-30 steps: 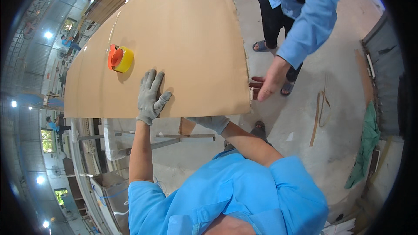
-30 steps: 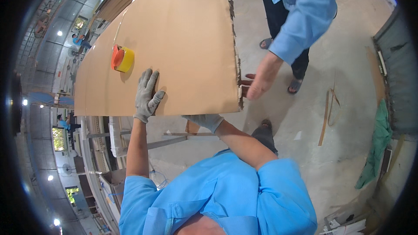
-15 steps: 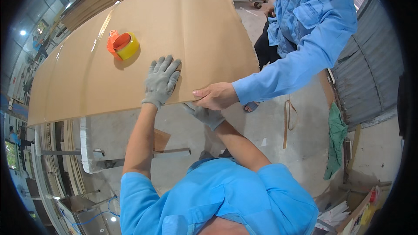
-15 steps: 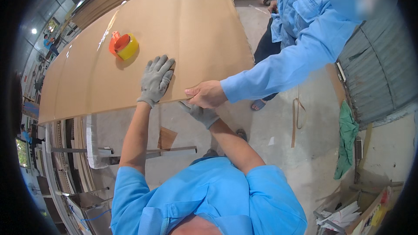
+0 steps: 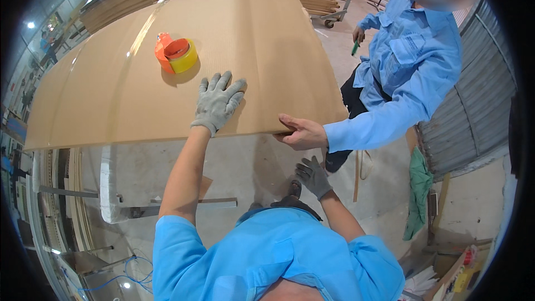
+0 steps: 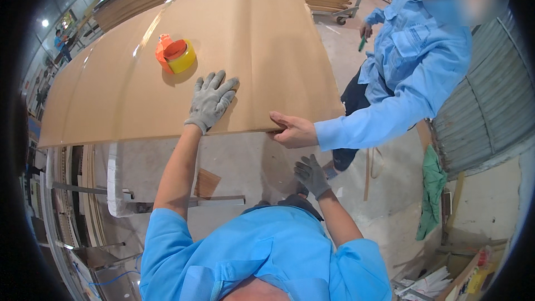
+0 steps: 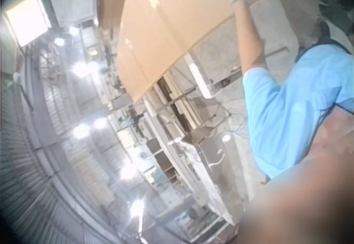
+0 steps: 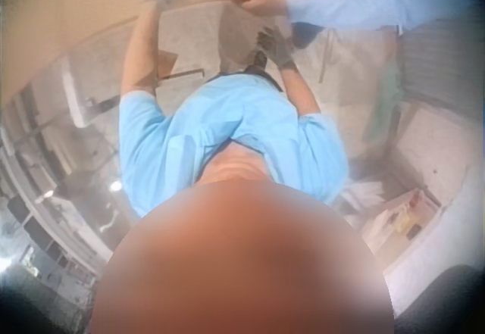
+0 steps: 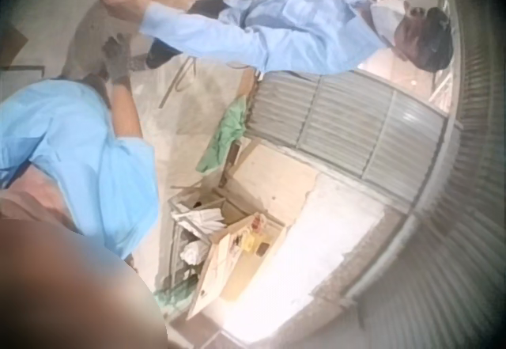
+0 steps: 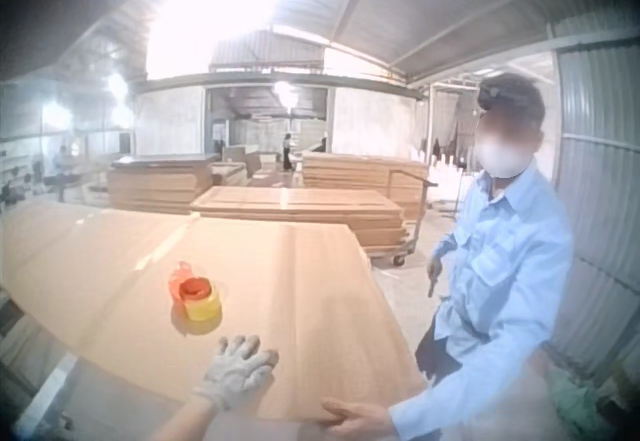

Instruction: The person wraps a large wooden panel with corrugated cardboard, folds the edges, and secures them with packing tape. A coworker assists by holding the panel and applying tape at times.

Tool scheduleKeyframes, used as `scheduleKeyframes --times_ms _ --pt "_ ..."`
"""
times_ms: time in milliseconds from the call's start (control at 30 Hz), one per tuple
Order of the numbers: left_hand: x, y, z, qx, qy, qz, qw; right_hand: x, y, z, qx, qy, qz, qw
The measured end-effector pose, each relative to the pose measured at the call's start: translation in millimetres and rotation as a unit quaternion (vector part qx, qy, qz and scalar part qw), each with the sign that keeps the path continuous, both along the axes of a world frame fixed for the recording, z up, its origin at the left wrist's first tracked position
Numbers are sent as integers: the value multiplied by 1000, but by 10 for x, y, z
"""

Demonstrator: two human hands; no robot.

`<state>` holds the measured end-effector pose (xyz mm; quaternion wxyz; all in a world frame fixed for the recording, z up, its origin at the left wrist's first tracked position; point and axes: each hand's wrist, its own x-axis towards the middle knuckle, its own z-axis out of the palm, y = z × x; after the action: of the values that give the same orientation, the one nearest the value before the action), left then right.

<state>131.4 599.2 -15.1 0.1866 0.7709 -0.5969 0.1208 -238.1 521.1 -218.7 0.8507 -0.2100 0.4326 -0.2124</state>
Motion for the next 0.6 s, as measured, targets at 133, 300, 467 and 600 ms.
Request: scheduleKeyframes --times_ms 133,300,467,600 --pt "-6 3 11 -1 6 0 1000 -286 39 -166 8 48 -72 996" --pt "7 3 5 -11 2 -4 1000 -212 139 -269 7 85 -45 995" --pt "-2 4 0 -12 14 -3 1000 100 351 -233 -18 65 43 997" --pt "3 4 16 7 15 -2 1000 309 470 -192 11 103 88 991"
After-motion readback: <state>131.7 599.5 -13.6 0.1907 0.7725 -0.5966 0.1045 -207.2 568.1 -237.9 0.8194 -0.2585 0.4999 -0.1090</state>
